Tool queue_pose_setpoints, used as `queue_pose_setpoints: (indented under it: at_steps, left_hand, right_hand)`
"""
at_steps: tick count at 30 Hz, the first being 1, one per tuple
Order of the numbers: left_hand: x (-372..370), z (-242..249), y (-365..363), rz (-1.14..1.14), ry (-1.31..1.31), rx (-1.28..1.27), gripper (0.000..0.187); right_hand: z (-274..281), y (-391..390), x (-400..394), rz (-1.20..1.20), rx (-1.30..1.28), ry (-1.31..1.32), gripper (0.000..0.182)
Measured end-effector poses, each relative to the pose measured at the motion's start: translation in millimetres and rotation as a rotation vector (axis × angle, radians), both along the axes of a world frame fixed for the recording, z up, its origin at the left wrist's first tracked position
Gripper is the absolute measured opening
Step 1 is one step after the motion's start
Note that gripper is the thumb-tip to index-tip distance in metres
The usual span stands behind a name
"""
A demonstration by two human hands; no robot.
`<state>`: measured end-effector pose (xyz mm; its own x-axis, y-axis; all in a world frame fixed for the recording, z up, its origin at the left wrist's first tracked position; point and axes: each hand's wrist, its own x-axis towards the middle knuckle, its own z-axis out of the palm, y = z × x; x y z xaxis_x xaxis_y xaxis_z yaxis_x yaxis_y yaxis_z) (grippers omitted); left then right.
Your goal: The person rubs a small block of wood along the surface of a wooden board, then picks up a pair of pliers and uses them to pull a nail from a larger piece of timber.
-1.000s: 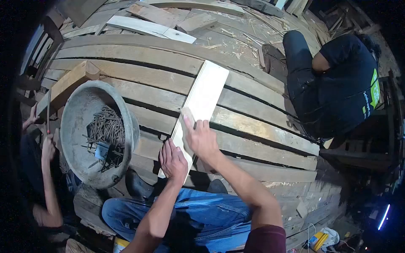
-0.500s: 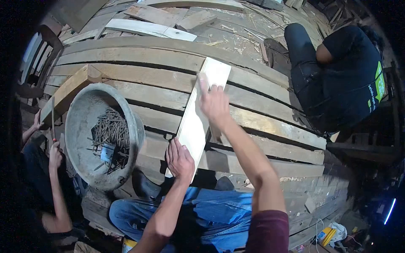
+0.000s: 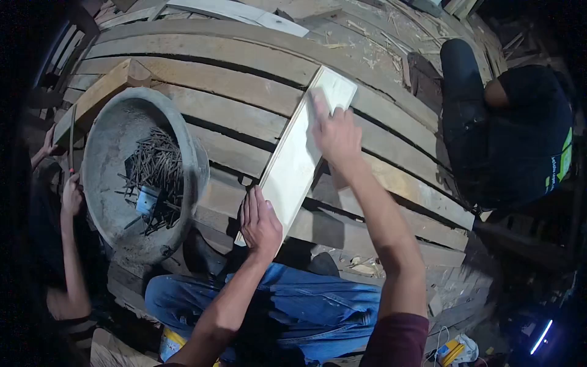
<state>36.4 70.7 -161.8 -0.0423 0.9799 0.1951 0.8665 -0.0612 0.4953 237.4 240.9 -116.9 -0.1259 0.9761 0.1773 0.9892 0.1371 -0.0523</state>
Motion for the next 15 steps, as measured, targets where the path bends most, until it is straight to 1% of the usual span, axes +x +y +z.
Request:
queue_pose_setpoints:
  at_steps: [3,5,8,9,12,13,14,15]
  left_hand:
    - [0.7,-5.3,-1.1,-0.005,0.017,0.036,0.045]
    - [1.8,-2.5,0.1,-0.001,0.014,0.047,0.045]
    - [0.9,-1.0,1.6,0.005,0.040,0.053,0.044]
    - [-0.3,-2.5,3.9,0.006,0.049,0.077,0.044]
    - [3.1,-9.2,-0.8,0.017,0.063,0.080,0.045]
    - [3.1,-13.2,-1.8,0.021,0.056,0.084,0.046]
    - [3.1,-13.1,-2.1,0.017,0.043,0.078,0.046]
    - [1.6,-11.1,-1.7,0.009,0.036,0.072,0.046]
  right_hand:
    - [4.1,52.3,13.6,-0.155,-0.011,-0.029,0.059]
    - [-7.2,75.0,20.1,-0.207,0.015,-0.071,0.058]
    - [-12.4,57.8,14.1,-0.186,0.086,-0.048,0.059]
    - [-10.1,41.3,5.7,-0.159,0.091,-0.024,0.061]
    - [-9.3,-42.6,-32.2,-0.060,0.050,0.042,0.067]
    - [-12.8,-70.6,-45.8,-0.037,0.028,0.023,0.065]
    - [-3.0,-88.7,-56.8,-0.037,-0.041,0.090,0.064]
    - [-0.9,-91.7,-59.5,-0.044,-0.049,0.114,0.062]
